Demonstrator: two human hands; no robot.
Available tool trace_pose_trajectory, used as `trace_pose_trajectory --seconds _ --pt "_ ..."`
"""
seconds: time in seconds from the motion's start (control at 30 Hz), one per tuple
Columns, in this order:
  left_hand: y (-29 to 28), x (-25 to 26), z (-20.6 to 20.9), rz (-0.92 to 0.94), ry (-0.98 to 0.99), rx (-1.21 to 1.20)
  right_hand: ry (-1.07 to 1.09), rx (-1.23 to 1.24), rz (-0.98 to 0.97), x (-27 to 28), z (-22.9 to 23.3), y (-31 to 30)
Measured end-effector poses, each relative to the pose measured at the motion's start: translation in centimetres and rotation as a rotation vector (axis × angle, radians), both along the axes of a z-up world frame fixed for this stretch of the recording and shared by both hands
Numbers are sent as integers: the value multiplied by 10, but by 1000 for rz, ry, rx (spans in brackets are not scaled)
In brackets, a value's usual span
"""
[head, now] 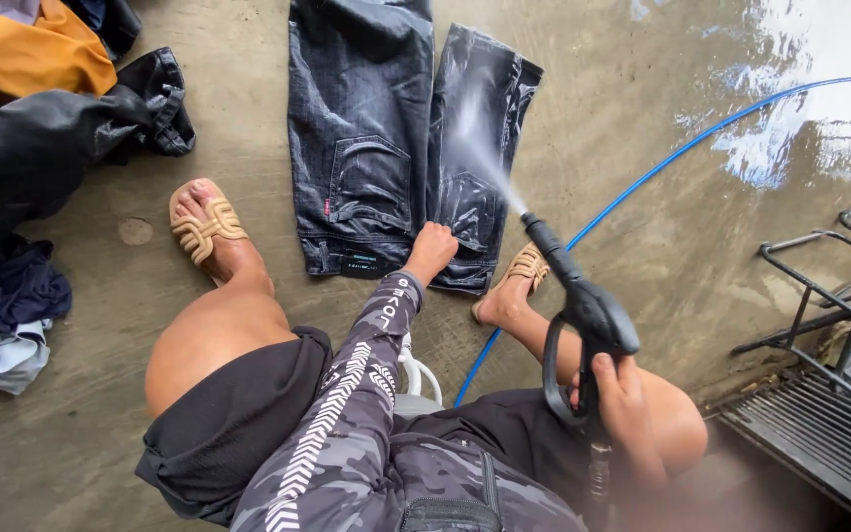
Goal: A person uses a pressure washer to clean a pair of jeans spread out on a concrete floor, flipping them to wash both sides.
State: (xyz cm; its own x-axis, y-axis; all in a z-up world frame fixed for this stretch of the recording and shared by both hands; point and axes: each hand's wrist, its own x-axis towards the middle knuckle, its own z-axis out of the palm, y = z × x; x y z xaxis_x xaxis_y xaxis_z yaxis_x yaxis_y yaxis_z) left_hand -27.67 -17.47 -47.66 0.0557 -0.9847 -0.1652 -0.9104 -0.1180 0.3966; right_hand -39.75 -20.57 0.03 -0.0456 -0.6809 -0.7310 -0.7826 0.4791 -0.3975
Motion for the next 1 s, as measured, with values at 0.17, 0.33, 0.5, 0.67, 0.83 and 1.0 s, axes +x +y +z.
trace_pose_trajectory --seconds 0.17,0.33,0.5,0.67,0.83,1.0 --pt "-7 -4 38 -102 223 326 107 -61 -23 3 12 -8" --pt "8 -53 -6 103 175 -88 -39 -121 46 -27 -20 -19" --pt "22 -39 -1 44 174 23 -82 -254 71 -10 -16 -29" --pt "21 -37 3 93 159 42 -66 -176 115 -6 -13 -35" --pt "25 -36 4 72 195 101 -95 -216 103 2 -11 -37" --pt "38 -35 4 112 168 10 -106 -215 124 2 -9 -28"
